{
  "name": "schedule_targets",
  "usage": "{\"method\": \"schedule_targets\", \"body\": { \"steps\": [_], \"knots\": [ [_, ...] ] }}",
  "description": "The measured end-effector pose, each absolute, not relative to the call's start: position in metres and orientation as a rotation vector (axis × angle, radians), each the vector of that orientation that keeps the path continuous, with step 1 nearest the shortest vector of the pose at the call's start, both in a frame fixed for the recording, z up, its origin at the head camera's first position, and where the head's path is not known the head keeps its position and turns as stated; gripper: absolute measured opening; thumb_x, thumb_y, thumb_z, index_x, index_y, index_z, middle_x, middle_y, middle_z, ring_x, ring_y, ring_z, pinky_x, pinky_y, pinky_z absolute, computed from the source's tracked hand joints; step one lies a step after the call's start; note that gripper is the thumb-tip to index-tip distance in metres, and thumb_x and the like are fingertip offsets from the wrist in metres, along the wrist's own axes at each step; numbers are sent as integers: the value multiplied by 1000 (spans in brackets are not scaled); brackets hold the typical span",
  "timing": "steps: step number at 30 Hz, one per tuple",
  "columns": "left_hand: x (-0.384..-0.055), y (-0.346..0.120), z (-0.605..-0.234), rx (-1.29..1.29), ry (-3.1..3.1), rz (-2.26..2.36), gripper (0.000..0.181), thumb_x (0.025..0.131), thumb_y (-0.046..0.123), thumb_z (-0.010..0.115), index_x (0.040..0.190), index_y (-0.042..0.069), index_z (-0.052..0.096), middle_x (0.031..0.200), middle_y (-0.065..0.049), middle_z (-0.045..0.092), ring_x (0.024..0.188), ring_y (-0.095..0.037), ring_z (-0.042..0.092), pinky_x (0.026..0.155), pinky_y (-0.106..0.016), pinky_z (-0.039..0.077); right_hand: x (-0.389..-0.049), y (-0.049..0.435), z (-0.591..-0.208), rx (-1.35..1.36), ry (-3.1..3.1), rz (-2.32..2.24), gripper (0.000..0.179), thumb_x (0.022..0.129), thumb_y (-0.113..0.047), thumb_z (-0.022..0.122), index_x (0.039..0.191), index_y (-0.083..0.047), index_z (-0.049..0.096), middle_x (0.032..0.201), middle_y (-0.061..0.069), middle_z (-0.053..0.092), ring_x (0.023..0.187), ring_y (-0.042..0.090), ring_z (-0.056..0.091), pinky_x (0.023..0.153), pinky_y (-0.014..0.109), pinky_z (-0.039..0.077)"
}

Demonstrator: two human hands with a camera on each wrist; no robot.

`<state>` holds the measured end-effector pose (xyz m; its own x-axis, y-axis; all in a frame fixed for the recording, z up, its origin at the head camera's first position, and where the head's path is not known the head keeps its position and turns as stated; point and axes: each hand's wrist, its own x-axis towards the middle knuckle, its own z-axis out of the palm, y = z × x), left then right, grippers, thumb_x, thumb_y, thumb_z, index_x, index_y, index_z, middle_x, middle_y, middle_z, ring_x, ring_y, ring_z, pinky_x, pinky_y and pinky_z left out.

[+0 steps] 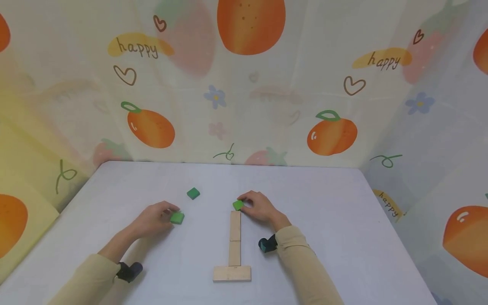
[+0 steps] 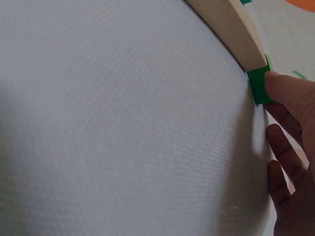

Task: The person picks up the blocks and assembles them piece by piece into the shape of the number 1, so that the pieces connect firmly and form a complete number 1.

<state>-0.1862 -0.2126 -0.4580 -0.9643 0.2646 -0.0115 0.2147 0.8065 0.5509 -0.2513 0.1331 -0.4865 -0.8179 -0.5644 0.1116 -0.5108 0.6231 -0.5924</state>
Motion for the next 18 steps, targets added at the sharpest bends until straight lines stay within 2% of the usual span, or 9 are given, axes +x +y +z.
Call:
{"method": "schedule_targets", "body": {
  "steps": [9,18],
  "knots": [
    [-190,-217,-463,410,2918,881,33,69,1,74,101,6,65,102,-7,65,96,-27,58,84,-43,46,-251,132,-487,-935,2775,-937,31,85,-15,63,115,-8,60,114,8,61,105,23,55,91,38,43],
    [-192,-216,-466,362,2918,893,31,71,2,73,101,7,65,101,-5,64,96,-25,58,85,-43,45,-250,132,-485,-926,2769,-948,30,86,-15,62,115,-8,61,115,8,61,106,24,55,92,39,43]
  ]
}}
